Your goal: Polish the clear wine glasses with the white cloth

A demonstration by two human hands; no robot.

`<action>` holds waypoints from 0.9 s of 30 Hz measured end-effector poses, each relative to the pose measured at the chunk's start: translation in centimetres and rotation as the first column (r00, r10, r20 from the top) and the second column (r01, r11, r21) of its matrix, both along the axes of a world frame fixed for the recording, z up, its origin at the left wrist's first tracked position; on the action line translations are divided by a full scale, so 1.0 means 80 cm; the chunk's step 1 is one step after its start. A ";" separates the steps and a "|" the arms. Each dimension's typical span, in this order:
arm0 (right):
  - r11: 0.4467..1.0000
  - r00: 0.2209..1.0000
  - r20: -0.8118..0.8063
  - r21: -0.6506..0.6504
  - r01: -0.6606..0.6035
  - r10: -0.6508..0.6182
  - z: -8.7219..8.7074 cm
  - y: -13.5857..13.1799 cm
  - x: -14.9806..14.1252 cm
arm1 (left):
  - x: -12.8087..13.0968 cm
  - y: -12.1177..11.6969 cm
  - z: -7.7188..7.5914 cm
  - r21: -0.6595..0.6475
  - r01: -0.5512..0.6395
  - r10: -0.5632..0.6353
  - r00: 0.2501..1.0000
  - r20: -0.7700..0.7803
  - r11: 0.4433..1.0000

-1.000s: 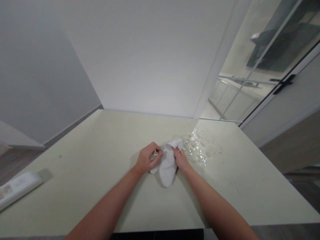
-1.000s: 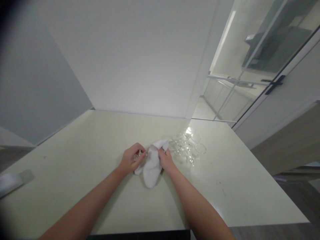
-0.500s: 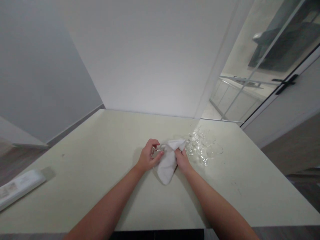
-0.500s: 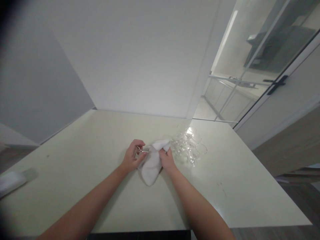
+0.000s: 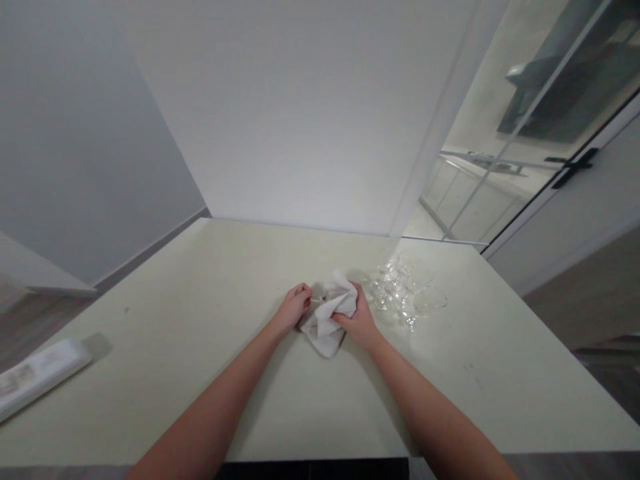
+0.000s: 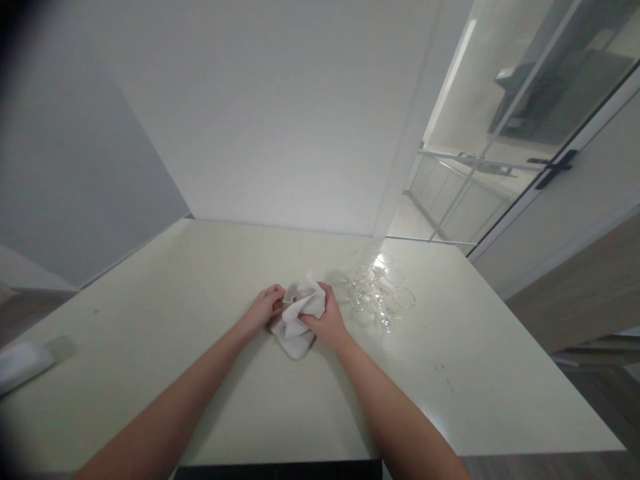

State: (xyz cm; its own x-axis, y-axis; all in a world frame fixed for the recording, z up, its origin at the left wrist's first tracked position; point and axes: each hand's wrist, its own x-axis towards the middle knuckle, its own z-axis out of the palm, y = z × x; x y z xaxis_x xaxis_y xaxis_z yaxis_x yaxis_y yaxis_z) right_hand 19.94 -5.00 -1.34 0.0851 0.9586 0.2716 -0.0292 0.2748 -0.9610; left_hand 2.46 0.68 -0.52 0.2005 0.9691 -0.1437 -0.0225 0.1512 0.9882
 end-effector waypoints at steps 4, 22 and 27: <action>0.992 0.955 -0.295 -0.105 -0.067 0.034 0.004 0.001 -0.005 | -0.004 -0.008 0.007 -0.144 0.062 -0.056 0.997 0.046 0.988; 0.947 0.957 0.017 -0.153 -0.283 0.288 0.001 -0.003 0.014 | -0.018 -0.030 0.010 0.606 0.062 0.066 0.980 -0.188 0.793; 0.939 0.943 0.048 -0.127 -0.320 0.328 0.014 0.000 0.014 | -0.014 -0.019 0.003 0.490 0.067 0.028 0.983 -0.183 0.869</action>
State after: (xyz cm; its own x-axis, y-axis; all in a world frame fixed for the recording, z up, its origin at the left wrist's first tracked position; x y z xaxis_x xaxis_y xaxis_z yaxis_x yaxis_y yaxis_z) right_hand 21.04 -5.00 -0.19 -0.2502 0.9564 0.1510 -0.0321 0.1477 -0.9885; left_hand 1.35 -0.84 -0.24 0.2370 0.9189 0.3155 0.1583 -0.3569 0.9206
